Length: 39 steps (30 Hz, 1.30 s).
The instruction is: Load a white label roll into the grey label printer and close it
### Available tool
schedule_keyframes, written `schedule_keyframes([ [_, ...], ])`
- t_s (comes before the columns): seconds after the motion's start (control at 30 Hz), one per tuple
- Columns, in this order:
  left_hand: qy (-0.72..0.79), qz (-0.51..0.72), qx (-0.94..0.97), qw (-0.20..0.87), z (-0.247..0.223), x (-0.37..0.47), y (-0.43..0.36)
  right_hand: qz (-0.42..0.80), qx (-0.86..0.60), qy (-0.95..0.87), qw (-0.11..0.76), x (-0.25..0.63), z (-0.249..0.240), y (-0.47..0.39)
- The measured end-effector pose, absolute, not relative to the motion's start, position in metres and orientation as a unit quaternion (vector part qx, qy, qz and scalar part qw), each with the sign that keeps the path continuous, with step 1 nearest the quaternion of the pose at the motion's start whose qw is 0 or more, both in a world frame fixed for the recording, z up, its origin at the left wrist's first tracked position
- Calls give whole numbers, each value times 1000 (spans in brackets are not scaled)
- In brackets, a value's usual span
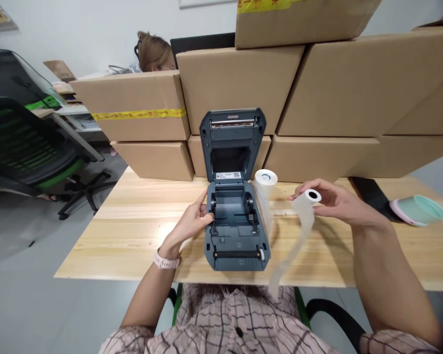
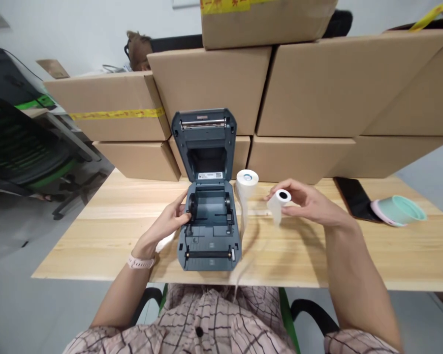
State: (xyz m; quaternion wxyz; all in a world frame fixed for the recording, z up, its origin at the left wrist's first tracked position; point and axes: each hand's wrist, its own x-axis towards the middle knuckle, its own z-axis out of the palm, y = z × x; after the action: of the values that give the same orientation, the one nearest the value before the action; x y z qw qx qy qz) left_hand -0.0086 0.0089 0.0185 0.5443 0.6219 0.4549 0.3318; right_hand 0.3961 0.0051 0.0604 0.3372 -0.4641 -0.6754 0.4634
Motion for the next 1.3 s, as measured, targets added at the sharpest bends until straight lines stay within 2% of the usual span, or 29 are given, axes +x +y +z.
schedule_keyframes([
  [0.1, 449, 342, 608, 559, 20, -6, 8, 446, -544, -610, 366, 402, 24, 1],
  [0.23, 438, 348, 591, 582, 22, -4, 7, 454, -577, -585, 344, 395, 0, 0],
  [0.33, 429, 353, 586, 590, 22, -3, 6, 447, -576, -601, 326, 401, 9, 0],
  [0.53, 425, 346, 603, 580, 22, -5, 7, 426, -506, -665, 346, 392, 40, 41],
  [0.67, 432, 345, 610, 568, 20, -6, 7, 461, -487, -681, 294, 359, 37, 87],
  [0.77, 439, 342, 616, 557, 19, -7, 7, 462, -496, -676, 288, 344, 27, 106],
  [0.93, 445, 339, 621, 549, 16, -7, 8, 465, -507, -643, 336, 350, 24, 94],
  [1.1, 438, 340, 630, 544, 12, -9, 9, 513, -454, -631, 365, 338, 65, 55],
  [1.2, 443, 331, 636, 538, 13, -10, 9, 503, -403, -694, 321, 301, 96, 39],
  [1.3, 453, 328, 638, 529, 12, -10, 10, 388, -386, -812, 204, 256, 113, 37],
])
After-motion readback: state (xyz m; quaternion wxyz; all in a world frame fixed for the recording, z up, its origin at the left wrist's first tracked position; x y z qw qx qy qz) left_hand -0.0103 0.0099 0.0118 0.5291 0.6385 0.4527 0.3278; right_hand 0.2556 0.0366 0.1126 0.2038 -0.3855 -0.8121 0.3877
